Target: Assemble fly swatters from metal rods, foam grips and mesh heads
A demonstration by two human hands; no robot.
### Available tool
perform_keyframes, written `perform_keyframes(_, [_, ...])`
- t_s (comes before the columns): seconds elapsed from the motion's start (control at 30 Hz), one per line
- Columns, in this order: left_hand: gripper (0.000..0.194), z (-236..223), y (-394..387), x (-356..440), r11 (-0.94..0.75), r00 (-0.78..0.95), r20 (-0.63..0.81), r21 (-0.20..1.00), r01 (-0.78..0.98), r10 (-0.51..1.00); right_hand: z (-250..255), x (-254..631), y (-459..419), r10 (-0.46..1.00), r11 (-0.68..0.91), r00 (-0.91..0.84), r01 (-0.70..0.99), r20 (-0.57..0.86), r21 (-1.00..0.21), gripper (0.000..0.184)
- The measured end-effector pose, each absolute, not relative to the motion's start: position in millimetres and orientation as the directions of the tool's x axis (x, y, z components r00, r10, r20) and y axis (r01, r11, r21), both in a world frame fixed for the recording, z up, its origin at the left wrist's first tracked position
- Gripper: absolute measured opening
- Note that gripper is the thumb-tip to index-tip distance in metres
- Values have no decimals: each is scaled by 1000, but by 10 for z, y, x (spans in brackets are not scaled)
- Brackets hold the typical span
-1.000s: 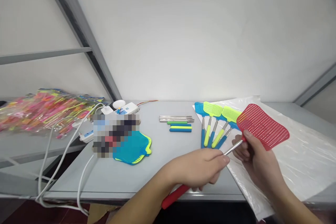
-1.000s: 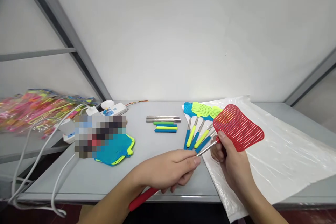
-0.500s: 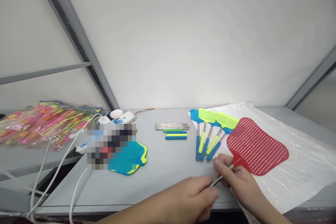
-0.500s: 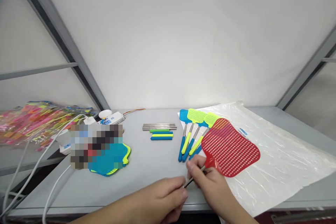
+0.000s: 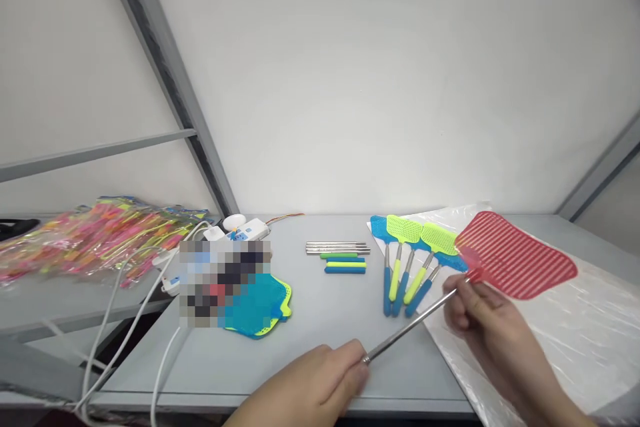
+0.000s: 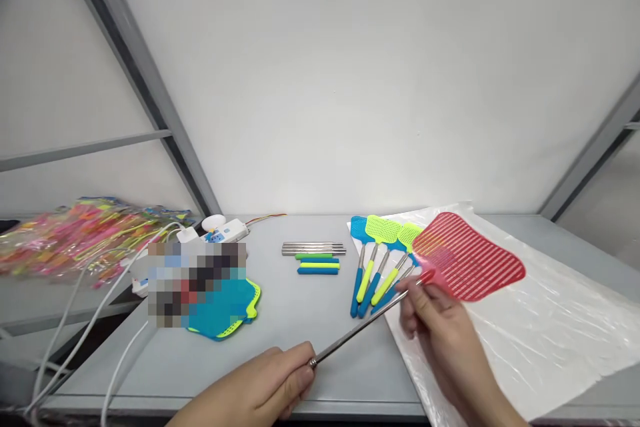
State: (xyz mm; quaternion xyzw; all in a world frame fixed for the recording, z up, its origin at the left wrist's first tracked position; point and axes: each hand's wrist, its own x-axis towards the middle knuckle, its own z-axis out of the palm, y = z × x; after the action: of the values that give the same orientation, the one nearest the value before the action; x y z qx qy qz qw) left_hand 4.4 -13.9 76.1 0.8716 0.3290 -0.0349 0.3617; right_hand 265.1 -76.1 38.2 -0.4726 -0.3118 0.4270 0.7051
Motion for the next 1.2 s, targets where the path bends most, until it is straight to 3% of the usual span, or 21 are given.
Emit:
perform_keyframes(0.17, [26, 655, -58, -28, -676, 700, -112, 190, 712, 706, 510, 2953, -635, 779, 295, 625, -424, -41, -856, 21])
perform_keyframes(0.33, [23, 717, -28, 260, -696, 695, 29, 30, 718, 718, 482, 2734, -629, 835, 285, 551, -432, 0, -856, 21])
perform_keyframes(0.47, [24, 779, -22, 555, -697, 694, 83, 18, 716, 715, 427, 2647, -626, 874, 247, 486, -433, 6, -867, 26])
perform_keyframes(0.63, [30, 712, 4, 646, -731, 724, 101, 88, 676, 682, 470, 2937, -676, 876, 207, 481, -425, -26, -881, 26])
perform_keyframes(0.97, [32, 539, 175, -80, -690, 684, 133, 3, 724, 717, 646, 3443, -696, 725, 431, 683, -351, 87, -832, 18])
perform_keyframes(1.2, [33, 429, 164, 14, -693, 676, 292, -58, 719, 677, 375, 2751, -633, 894, 233, 442, -333, 66, -914, 31])
